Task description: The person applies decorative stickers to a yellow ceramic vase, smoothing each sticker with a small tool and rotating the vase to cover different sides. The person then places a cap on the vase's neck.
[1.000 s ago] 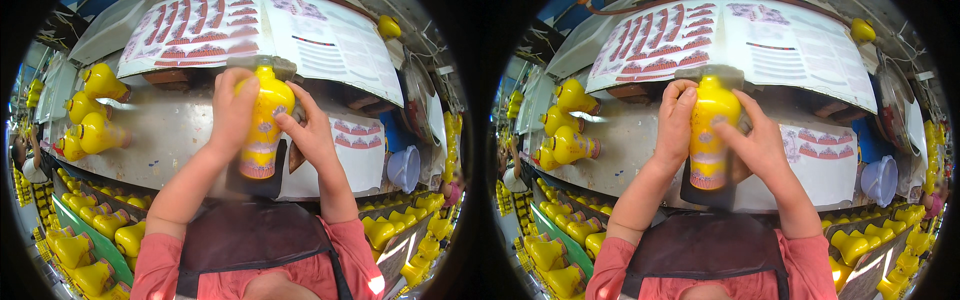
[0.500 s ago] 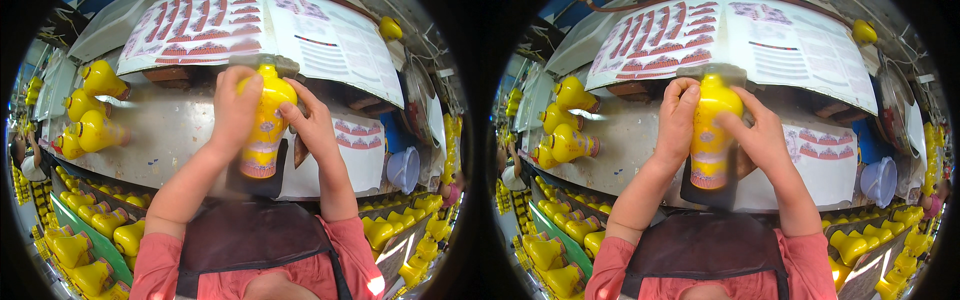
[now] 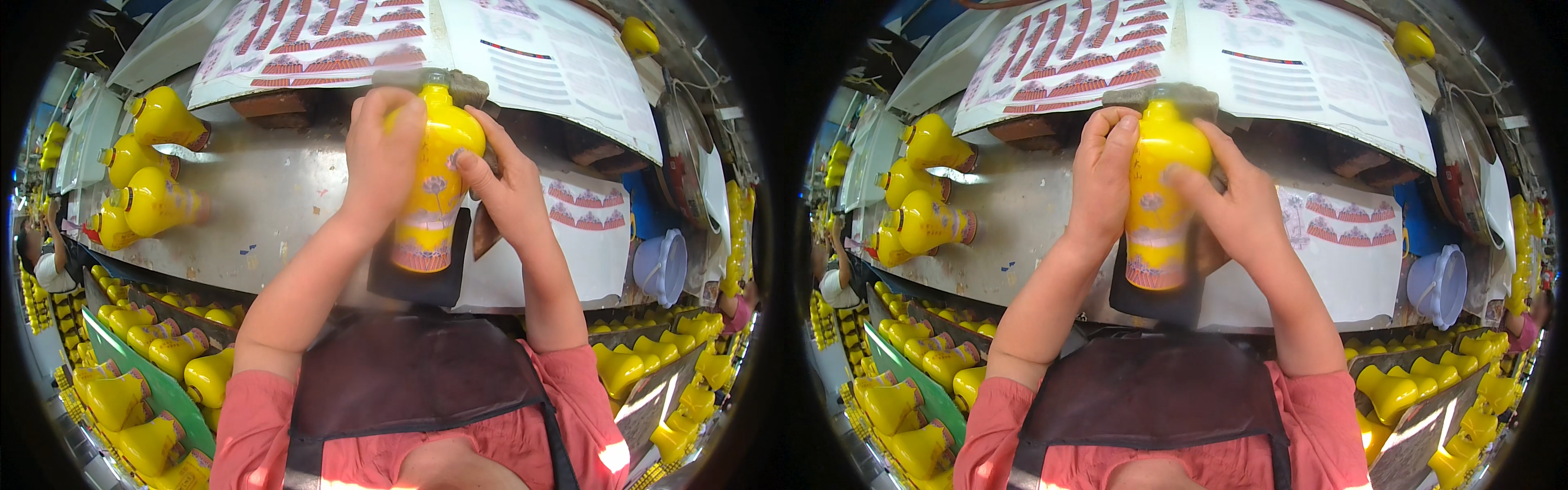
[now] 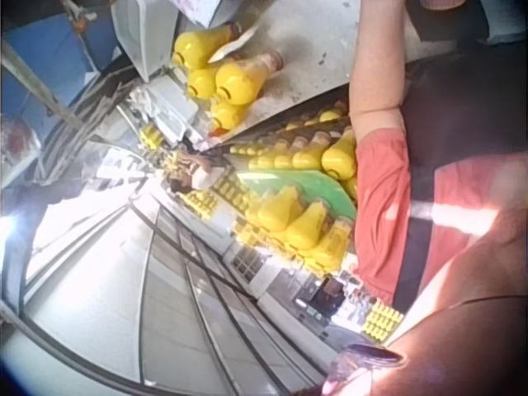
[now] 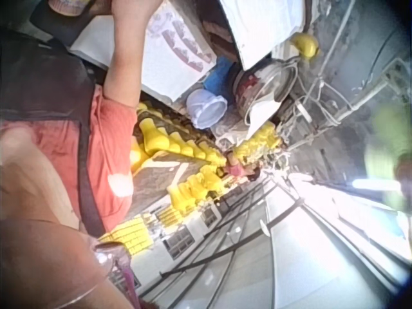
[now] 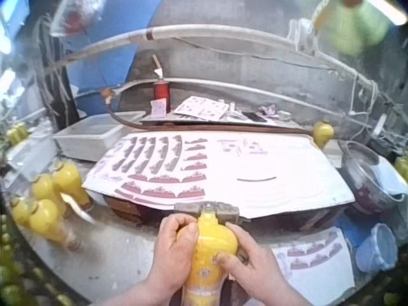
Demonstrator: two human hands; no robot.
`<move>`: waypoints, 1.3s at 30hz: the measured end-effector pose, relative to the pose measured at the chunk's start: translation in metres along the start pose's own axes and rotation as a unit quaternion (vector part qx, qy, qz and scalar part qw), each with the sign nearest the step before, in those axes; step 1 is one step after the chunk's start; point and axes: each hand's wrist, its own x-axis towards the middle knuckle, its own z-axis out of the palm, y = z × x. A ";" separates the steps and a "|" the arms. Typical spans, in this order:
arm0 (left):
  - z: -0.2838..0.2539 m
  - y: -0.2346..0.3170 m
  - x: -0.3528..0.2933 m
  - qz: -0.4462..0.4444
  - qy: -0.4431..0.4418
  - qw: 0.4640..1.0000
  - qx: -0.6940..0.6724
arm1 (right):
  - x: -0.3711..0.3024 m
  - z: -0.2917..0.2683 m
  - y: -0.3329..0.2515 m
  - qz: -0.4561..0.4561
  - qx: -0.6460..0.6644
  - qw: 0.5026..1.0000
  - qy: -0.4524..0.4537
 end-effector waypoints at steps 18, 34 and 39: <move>-0.012 0.011 -0.038 -0.206 -0.122 0.893 -0.382 | -0.018 0.006 -0.017 -0.006 -0.118 0.991 0.068; -0.020 0.016 -0.037 -0.262 -0.129 0.864 -0.410 | -0.029 0.005 0.026 0.015 0.042 0.998 0.035; -0.018 0.014 -0.035 -0.254 -0.139 0.867 -0.406 | -0.038 0.010 0.024 -0.006 0.032 0.998 0.046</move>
